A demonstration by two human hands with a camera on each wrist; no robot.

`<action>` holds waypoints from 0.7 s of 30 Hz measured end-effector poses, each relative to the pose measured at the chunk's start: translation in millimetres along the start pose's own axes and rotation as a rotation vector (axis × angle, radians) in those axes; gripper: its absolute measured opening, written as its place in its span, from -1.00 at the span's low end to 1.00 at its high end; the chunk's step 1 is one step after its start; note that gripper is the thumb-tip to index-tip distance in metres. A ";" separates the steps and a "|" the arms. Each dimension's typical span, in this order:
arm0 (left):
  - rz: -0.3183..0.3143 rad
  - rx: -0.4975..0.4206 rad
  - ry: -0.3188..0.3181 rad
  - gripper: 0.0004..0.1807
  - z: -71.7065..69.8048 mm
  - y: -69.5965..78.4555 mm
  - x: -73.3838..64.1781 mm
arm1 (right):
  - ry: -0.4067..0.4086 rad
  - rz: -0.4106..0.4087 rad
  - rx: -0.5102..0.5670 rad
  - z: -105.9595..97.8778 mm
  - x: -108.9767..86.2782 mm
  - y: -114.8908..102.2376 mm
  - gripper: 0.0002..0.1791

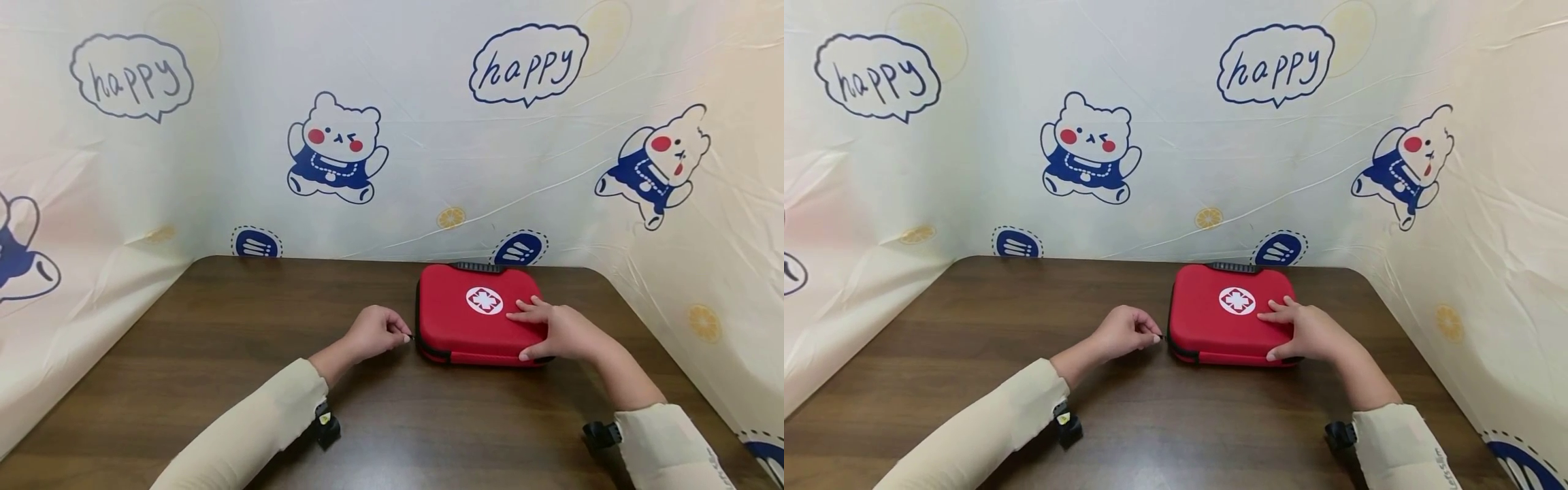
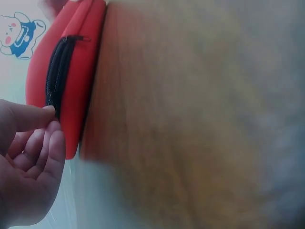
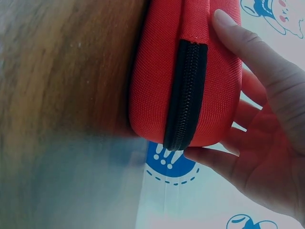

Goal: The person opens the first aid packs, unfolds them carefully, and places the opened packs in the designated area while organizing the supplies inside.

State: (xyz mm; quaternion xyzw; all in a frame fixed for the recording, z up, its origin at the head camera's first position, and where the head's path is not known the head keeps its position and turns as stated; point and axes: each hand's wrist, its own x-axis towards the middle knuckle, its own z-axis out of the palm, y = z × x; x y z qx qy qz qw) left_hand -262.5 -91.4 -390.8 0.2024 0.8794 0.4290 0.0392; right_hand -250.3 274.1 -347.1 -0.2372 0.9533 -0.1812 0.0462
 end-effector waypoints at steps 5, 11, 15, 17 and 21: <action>0.015 0.054 0.062 -0.92 -1.5 -5.4 14.5 | 0.002 -0.013 0.003 -0.3 -0.8 1.6 -0.17; -0.057 -0.029 0.124 -0.94 -0.1 -13.8 30.1 | -0.001 -0.013 0.007 -0.6 -0.2 0.7 -0.16; -0.087 -0.077 0.140 -0.95 0.4 -16.9 36.7 | -0.006 -0.010 0.010 -0.7 0.8 0.8 -0.16; -0.090 -0.093 0.126 -0.96 0.6 -17.3 37.4 | -0.009 -0.012 0.011 -1.5 1.4 2.6 -0.15; -0.099 -0.113 0.058 -0.96 1.0 -16.3 35.7 | -0.011 -0.019 0.015 -5.0 3.2 10.8 -0.17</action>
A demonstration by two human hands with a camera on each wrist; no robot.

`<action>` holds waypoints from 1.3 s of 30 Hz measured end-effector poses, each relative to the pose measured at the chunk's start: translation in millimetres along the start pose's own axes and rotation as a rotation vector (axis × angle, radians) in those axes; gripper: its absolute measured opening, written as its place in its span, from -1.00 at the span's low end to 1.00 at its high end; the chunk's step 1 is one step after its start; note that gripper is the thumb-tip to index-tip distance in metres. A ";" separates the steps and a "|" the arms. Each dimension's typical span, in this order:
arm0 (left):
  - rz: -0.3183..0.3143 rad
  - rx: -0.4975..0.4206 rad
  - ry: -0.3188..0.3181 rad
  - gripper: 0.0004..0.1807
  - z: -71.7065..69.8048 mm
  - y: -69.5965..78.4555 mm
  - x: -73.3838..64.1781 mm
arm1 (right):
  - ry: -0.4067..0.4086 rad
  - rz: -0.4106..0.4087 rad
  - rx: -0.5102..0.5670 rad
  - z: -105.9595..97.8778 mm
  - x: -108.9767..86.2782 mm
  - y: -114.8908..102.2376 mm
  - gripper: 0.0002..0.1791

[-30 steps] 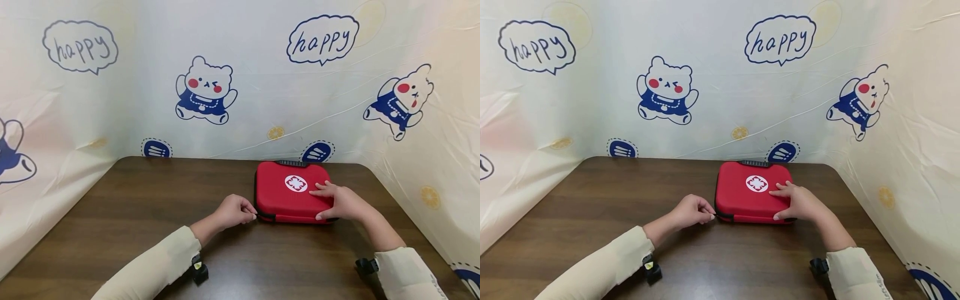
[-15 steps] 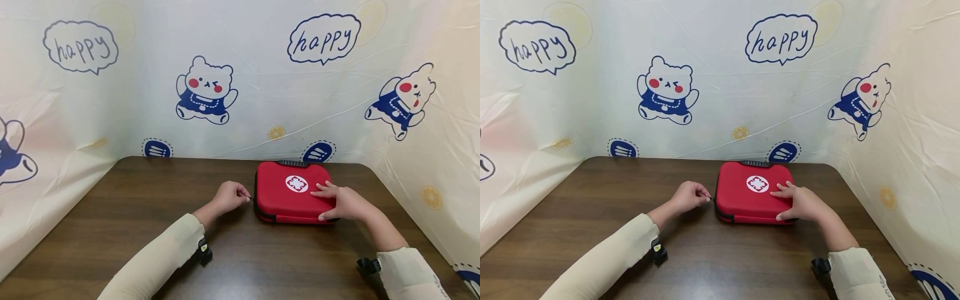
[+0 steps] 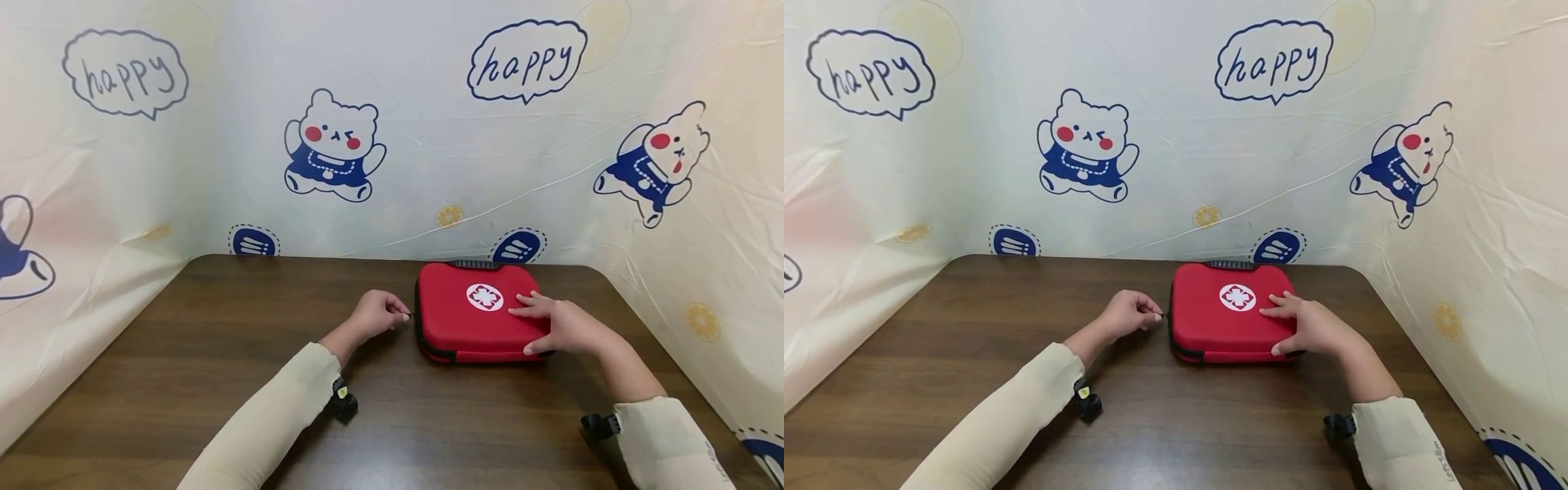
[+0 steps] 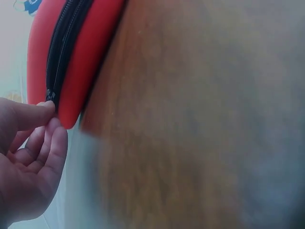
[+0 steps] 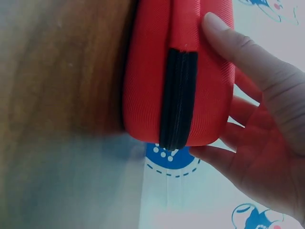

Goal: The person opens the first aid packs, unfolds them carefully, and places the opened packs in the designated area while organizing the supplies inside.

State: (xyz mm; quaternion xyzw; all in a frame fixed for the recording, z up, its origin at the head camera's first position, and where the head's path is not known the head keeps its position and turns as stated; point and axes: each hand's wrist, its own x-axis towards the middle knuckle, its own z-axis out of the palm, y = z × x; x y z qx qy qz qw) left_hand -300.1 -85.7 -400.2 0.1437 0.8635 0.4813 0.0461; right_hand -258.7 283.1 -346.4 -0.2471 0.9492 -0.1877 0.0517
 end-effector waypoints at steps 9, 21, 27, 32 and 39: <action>0.025 -0.023 -0.115 -0.95 7.3 10.3 -14.3 | 0.066 0.045 -0.062 -6.8 6.0 10.4 -0.23; 0.076 -0.030 -0.265 -0.96 22.6 27.0 -37.3 | 0.149 0.019 -0.060 1.5 4.8 -6.6 -0.48; 0.071 -0.007 -0.269 -0.96 25.4 27.5 -41.9 | 0.089 0.101 -0.027 5.3 8.2 -20.8 -0.17; 0.049 0.014 -0.264 -0.96 25.0 25.7 -44.6 | 0.053 0.145 -0.006 6.6 10.0 -24.6 -0.12; 0.198 0.219 -0.181 -0.90 10.9 26.4 -42.9 | 0.056 0.161 -0.003 8.5 12.5 -26.3 -0.15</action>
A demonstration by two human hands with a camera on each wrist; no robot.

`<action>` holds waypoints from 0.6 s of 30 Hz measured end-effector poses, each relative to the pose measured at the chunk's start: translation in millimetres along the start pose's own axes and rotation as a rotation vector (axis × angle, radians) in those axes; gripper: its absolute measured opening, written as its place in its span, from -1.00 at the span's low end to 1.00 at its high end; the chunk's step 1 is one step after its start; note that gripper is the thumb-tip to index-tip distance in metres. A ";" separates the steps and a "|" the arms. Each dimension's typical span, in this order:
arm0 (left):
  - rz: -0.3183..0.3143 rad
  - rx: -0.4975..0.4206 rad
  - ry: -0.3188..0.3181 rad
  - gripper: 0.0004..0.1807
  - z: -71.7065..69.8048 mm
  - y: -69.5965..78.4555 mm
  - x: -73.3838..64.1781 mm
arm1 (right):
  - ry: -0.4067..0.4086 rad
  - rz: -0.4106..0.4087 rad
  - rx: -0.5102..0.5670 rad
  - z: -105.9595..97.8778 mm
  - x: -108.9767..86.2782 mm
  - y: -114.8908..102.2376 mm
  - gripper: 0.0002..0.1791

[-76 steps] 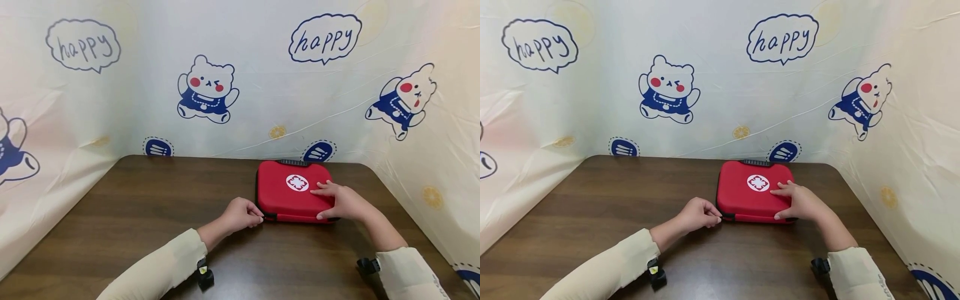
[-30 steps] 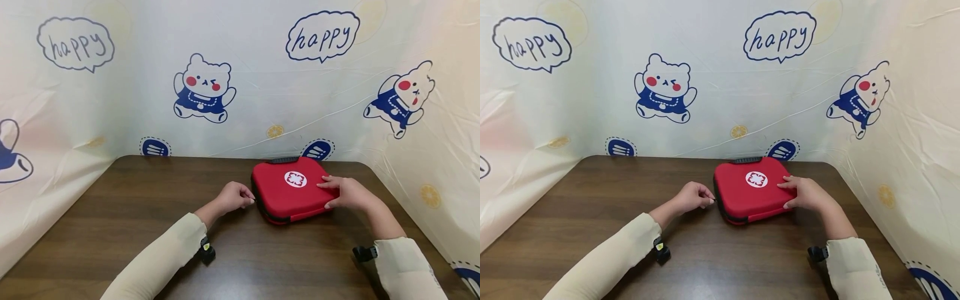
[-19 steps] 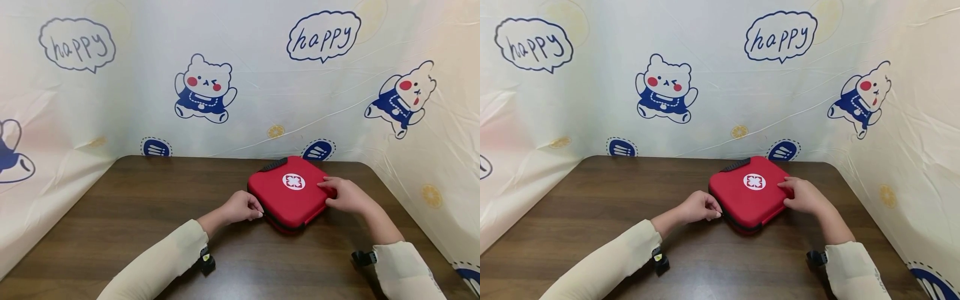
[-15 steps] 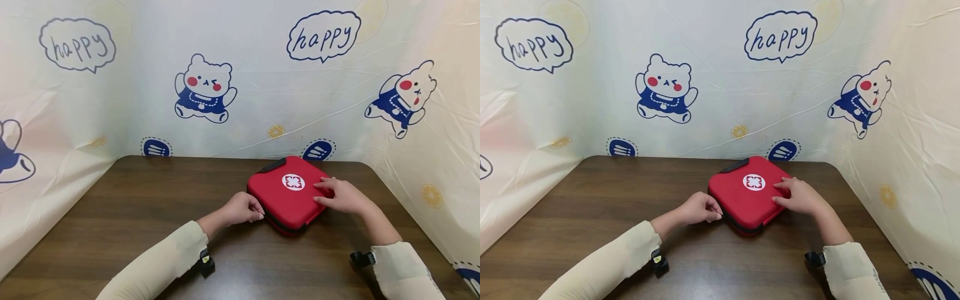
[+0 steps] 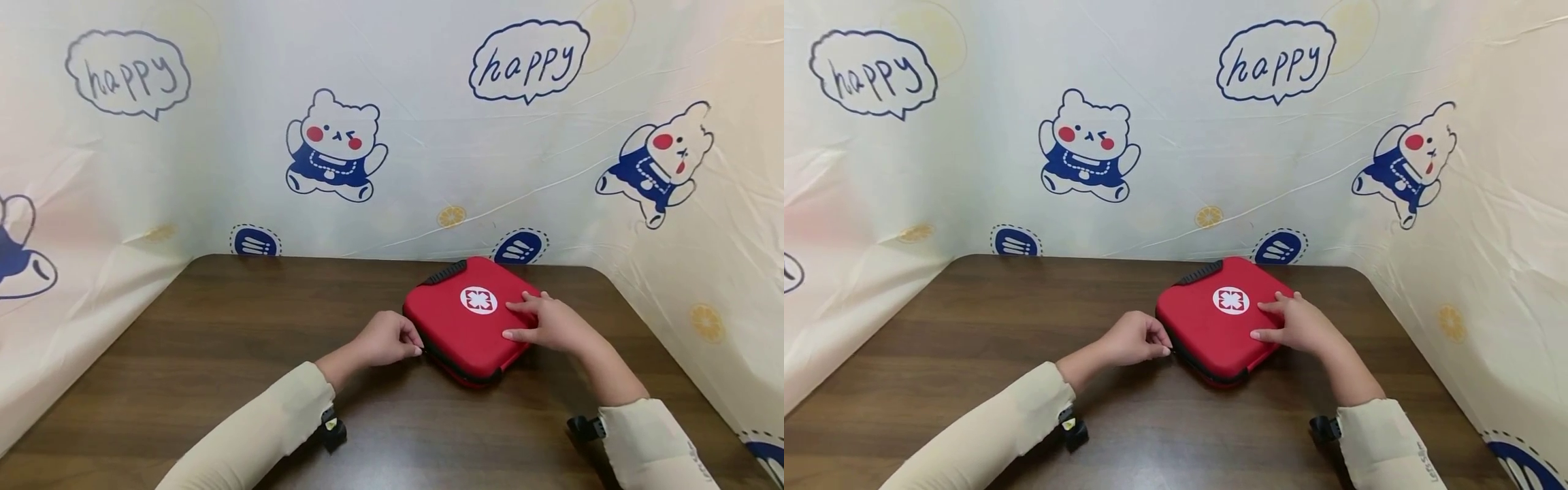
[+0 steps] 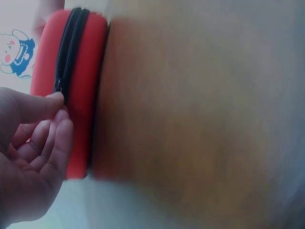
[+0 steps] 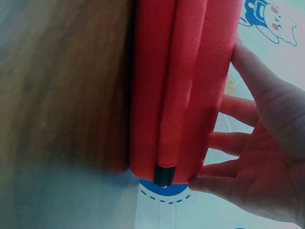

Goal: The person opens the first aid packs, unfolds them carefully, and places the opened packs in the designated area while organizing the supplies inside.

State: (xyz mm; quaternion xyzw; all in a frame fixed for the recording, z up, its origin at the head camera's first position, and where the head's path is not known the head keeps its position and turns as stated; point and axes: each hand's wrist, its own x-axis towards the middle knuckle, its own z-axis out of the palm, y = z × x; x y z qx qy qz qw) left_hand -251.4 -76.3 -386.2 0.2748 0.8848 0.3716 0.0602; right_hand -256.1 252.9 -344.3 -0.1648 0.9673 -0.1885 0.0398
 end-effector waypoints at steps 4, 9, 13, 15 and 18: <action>-0.004 0.121 0.114 -0.89 -14.3 -11.3 5.8 | 0.005 0.001 0.002 -0.2 -2.1 1.9 -0.17; -0.135 0.080 0.186 -0.92 -27.9 -34.4 15.9 | 0.013 -0.005 0.008 0.5 -3.5 1.6 -0.18; -0.181 0.077 0.207 -0.92 -31.1 -45.3 25.0 | 0.017 -0.021 0.008 1.0 -4.0 1.0 -0.19; -0.184 0.091 0.220 -0.92 -31.9 -48.1 29.7 | 0.017 -0.025 0.007 0.7 -4.0 0.2 -0.19; -0.202 0.074 0.221 -0.94 -33.6 -50.8 35.4 | 0.018 -0.029 -0.001 0.6 -3.7 0.2 -0.20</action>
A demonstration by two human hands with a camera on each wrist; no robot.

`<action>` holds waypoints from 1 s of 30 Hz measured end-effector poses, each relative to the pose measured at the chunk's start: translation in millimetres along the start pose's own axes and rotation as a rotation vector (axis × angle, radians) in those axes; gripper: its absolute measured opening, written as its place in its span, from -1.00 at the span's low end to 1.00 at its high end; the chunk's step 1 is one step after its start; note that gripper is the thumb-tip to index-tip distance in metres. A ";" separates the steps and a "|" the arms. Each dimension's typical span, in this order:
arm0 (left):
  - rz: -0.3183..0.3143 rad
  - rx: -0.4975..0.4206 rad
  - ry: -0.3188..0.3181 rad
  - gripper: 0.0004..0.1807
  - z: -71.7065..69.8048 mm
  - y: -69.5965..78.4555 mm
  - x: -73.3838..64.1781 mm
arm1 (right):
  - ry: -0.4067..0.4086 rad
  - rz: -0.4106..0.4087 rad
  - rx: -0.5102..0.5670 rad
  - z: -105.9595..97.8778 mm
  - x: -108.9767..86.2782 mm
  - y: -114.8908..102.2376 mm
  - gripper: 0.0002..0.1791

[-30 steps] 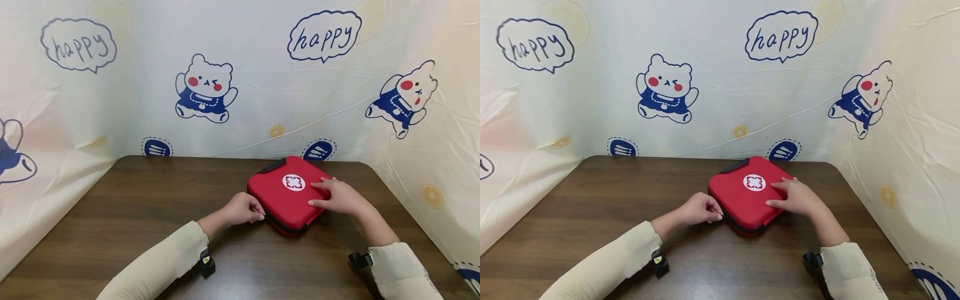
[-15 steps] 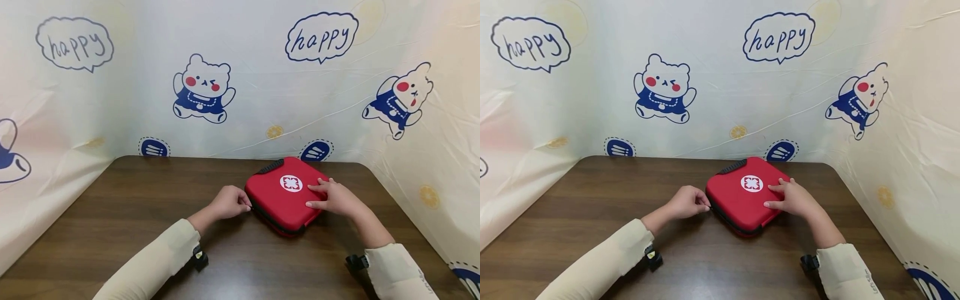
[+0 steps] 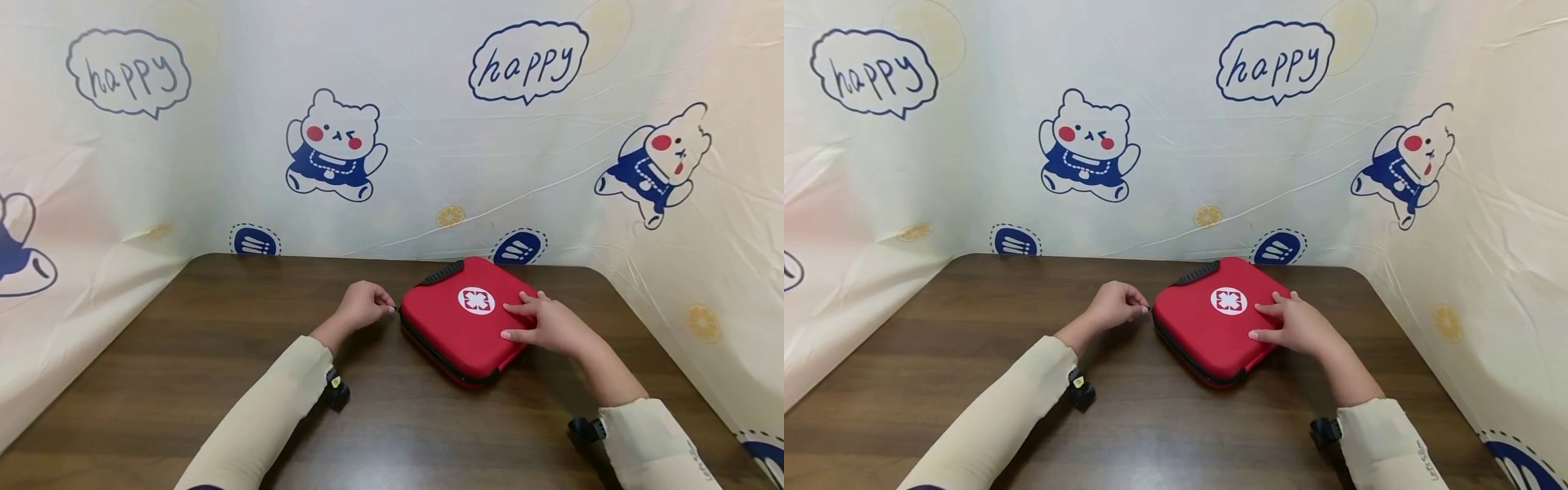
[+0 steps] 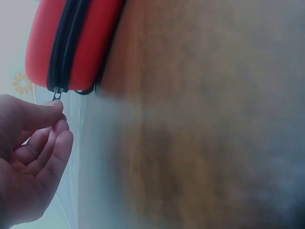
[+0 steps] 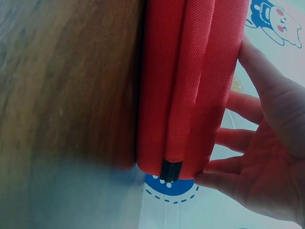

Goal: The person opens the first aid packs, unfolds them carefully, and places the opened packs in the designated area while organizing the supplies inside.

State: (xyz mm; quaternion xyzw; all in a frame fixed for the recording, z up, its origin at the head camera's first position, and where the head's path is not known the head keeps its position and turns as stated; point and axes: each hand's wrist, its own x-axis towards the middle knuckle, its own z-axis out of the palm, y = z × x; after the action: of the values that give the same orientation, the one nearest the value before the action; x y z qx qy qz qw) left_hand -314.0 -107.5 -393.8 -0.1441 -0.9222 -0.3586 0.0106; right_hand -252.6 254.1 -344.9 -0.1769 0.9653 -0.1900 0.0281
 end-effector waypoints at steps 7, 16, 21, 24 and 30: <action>-0.041 -0.122 -0.075 -0.96 -3.5 -5.2 5.5 | -0.003 -0.014 0.012 0.2 3.4 4.0 -0.19; 0.016 -0.260 -0.288 -0.95 -6.2 -7.2 -7.3 | -0.010 -0.062 0.090 -3.1 18.3 28.7 -0.21; 0.046 -0.266 -0.326 -0.96 -4.4 -2.6 -17.3 | 0.082 -0.024 0.059 1.3 24.8 38.5 -0.23; 0.088 -0.266 -0.360 -0.97 -1.9 3.7 -22.6 | 0.169 -0.024 0.061 5.3 26.9 40.1 -0.37; 0.155 -0.247 -0.425 -0.95 8.2 21.2 -32.6 | 0.189 -0.029 0.135 10.1 32.2 29.6 -0.55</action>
State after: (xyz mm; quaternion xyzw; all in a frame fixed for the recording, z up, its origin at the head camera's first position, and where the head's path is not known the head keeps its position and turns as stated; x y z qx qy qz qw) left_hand -276.3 -95.6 -389.9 -0.2868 -0.8391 -0.4283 -0.1737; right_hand -291.3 264.7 -365.0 -0.1699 0.9460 -0.2708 -0.0538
